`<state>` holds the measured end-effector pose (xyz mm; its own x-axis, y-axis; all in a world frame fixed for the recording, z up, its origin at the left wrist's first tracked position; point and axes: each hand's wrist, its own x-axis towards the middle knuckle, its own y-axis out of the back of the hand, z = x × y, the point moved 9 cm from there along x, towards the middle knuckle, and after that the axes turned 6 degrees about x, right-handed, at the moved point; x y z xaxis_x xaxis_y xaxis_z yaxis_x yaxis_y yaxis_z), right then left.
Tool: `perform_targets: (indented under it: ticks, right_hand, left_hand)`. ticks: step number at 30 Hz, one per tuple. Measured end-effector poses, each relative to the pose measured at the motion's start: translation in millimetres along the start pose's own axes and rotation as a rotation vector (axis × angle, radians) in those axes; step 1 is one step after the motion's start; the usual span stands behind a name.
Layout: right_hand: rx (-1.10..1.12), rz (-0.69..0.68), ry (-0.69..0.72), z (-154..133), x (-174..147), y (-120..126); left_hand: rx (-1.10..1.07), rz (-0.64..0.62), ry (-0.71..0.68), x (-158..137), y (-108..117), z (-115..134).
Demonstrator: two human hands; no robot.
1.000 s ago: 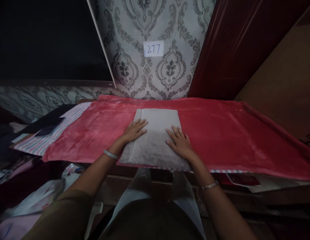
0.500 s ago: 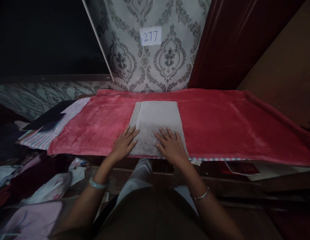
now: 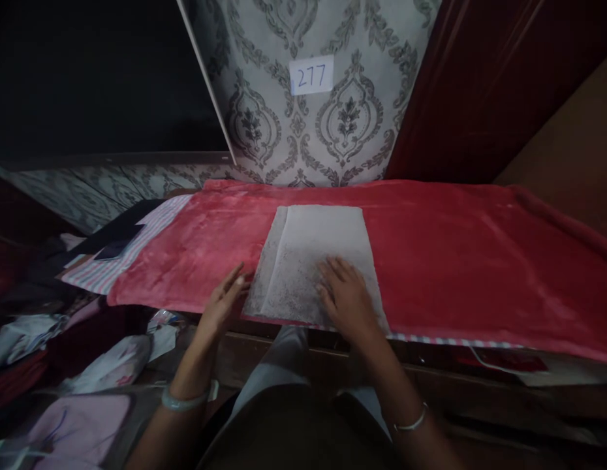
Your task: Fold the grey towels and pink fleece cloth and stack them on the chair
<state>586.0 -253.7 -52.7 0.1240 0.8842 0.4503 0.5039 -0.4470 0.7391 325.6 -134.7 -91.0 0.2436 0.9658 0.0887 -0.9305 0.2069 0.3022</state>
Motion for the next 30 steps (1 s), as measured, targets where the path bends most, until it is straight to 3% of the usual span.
perform_targets:
  ticks: [4, 7, 12, 22, 27, 30]
  right_hand:
    - [-0.124, -0.161, 0.054, -13.2, 14.7, -33.0]
    - [-0.193, -0.219, 0.065, -14.5, 12.4, -43.4]
    - [-0.218, -0.207, 0.074, -13.7, 8.2, -40.5]
    - [-0.195, -0.203, 0.084, -12.9, 6.9, -40.6]
    - [-0.179, -0.190, 0.077, -10.9, 5.7, -38.2]
    - [-0.137, -0.200, 0.093, -21.8, 3.4, -37.1]
  left_hand:
    - [-0.116, -0.013, 0.112, -0.5, 4.5, -1.1]
    - [-0.102, -0.062, 0.136, -2.0, -2.2, 4.0]
    - [-0.130, -0.182, 0.140, -2.1, -20.3, 7.8]
    - [-0.226, -0.184, 0.117, -1.2, -25.3, 6.6]
    - [-0.154, -0.163, 0.085, -1.6, -21.7, 11.2]
    - [-0.194, -0.200, 0.086, -5.0, -22.0, 15.2]
